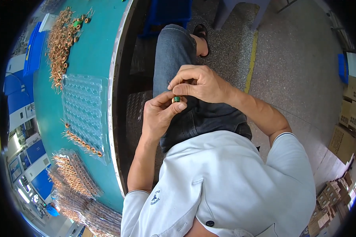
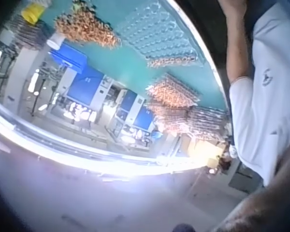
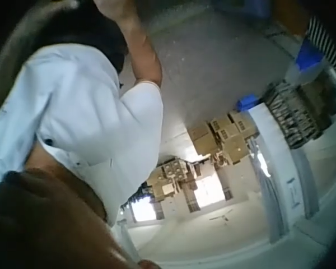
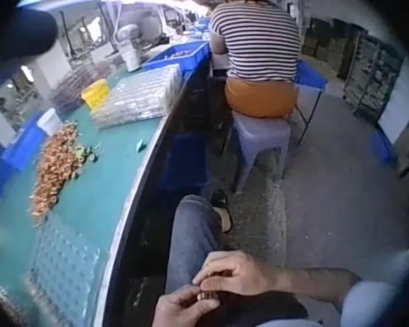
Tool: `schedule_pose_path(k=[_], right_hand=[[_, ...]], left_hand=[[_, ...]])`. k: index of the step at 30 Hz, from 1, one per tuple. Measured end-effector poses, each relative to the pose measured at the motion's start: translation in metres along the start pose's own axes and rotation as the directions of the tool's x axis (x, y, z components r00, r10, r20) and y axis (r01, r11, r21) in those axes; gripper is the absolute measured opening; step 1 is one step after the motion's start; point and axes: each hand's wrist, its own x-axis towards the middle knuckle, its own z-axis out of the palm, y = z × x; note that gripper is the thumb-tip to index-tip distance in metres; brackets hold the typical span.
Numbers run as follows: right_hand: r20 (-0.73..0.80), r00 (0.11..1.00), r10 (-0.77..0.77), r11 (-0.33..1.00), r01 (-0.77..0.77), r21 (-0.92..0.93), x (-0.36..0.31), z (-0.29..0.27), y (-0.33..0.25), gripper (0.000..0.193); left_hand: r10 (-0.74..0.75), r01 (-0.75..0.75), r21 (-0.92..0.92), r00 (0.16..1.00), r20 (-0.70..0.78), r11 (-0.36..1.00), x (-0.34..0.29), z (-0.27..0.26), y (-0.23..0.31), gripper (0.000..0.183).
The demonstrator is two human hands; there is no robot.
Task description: The recorder is manually assembling small copper coil components by attaching green plastic caps to them at a factory workbench.
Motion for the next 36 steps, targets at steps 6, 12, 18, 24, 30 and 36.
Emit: schedule_pose_path(k=[6,12,18,24,30,36], right_hand=[[0.076,0.993,0.093,0.971,-0.107,0.215,0.003,0.0,-0.002,0.016],[0.094,0.995,-0.038,0.996,0.031,0.081,0.002,-0.002,-0.003,0.009],[-0.101,0.987,-0.124,0.982,0.136,0.132,-0.008,0.012,0.005,0.006],[-0.141,0.969,0.201,0.943,-0.153,0.297,0.004,0.006,-0.008,0.017],[-0.072,0.961,0.266,0.961,-0.257,0.105,0.003,-0.005,-0.024,0.017],[-0.001,0.974,0.229,0.968,-0.227,0.106,0.004,0.005,-0.017,0.013]], left_hand=[[0.065,-0.066,0.048,0.998,0.024,0.997,-0.001,-0.005,-0.003,0.028],[0.047,-0.048,0.045,0.998,0.028,0.998,0.0,-0.006,-0.003,0.024],[0.031,-0.033,-0.069,0.999,-0.018,0.997,0.001,0.001,-0.011,0.021],[-0.065,0.033,-0.236,0.989,-0.13,0.971,0.002,0.01,-0.009,0.029],[-0.008,-0.037,-0.196,0.974,-0.228,0.98,0.004,0.008,-0.012,0.031],[0.088,-0.056,0.159,0.976,-0.2,0.986,0.007,0.002,-0.008,0.026]])
